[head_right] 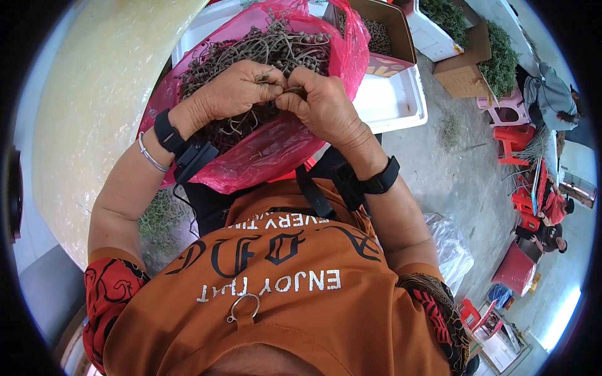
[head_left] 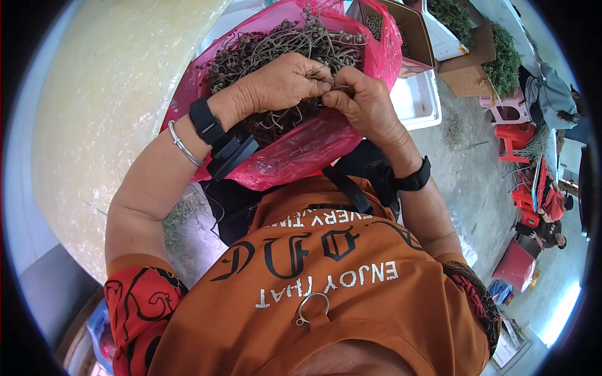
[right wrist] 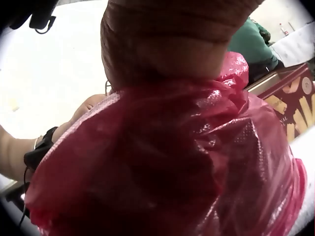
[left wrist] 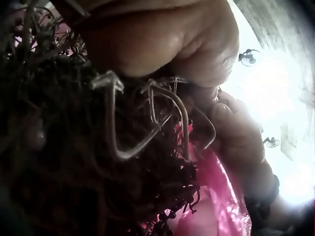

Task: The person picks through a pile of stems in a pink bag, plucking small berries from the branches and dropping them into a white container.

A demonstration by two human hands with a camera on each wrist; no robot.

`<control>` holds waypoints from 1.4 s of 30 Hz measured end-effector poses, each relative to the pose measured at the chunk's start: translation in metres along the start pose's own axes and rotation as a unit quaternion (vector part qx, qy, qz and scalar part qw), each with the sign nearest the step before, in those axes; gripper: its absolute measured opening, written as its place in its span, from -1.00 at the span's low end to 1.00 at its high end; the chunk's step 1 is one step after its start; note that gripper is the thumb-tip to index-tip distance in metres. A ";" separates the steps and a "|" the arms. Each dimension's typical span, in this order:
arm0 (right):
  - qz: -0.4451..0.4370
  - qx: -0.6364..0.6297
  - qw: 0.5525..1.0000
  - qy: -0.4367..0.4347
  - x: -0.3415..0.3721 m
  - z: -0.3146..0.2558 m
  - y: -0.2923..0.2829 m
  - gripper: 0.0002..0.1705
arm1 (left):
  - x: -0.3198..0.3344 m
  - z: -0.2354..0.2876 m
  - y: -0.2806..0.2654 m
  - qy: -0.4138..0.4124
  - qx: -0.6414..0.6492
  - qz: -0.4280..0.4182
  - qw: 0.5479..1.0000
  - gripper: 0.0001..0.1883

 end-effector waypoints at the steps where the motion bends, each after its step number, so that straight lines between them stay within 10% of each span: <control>1: -0.001 -0.002 1.000 0.000 0.001 0.000 0.000 -0.85 | 0.001 -0.001 0.000 -0.002 0.000 0.001 1.000 -0.78; 16: -0.275 0.113 0.955 -0.011 0.012 -0.013 0.018 -0.80 | 0.008 0.013 0.036 0.075 -0.159 -0.128 0.976 -0.82; 21: -0.194 0.325 0.912 -0.159 0.018 -0.014 0.011 -0.69 | 0.007 0.022 0.020 0.114 -0.211 -0.096 0.966 -0.82; 24: -0.055 -0.084 0.975 0.196 0.023 0.022 -0.037 -0.71 | 0.004 0.021 -0.018 0.065 0.064 0.066 0.994 -0.79; 28: -0.016 -0.397 0.877 0.270 0.016 0.029 -0.030 -0.82 | 0.003 0.011 -0.015 -0.003 0.120 0.057 0.991 -0.73; 33: -0.049 -0.401 0.877 0.259 -0.005 0.033 0.006 -0.86 | 0.004 0.009 -0.017 0.008 0.111 0.052 0.992 -0.70; 36: -0.014 0.071 0.997 0.038 -0.022 0.001 -0.002 -0.87 | 0.003 0.011 -0.014 0.005 0.115 0.045 0.992 -0.68; 42: -0.010 0.083 0.996 -0.024 -0.028 -0.011 -0.005 -0.85 | 0.000 0.014 -0.021 0.043 0.073 0.054 0.995 -0.74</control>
Point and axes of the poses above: each hand's wrist, its own x-axis away from the middle knuckle, its own y-axis out of the palm, z = x × y, the point moved 8 cm from there along -x, towards the middle knuckle, and after that the axes turned 13 degrees about x, right-handed, at the moved point
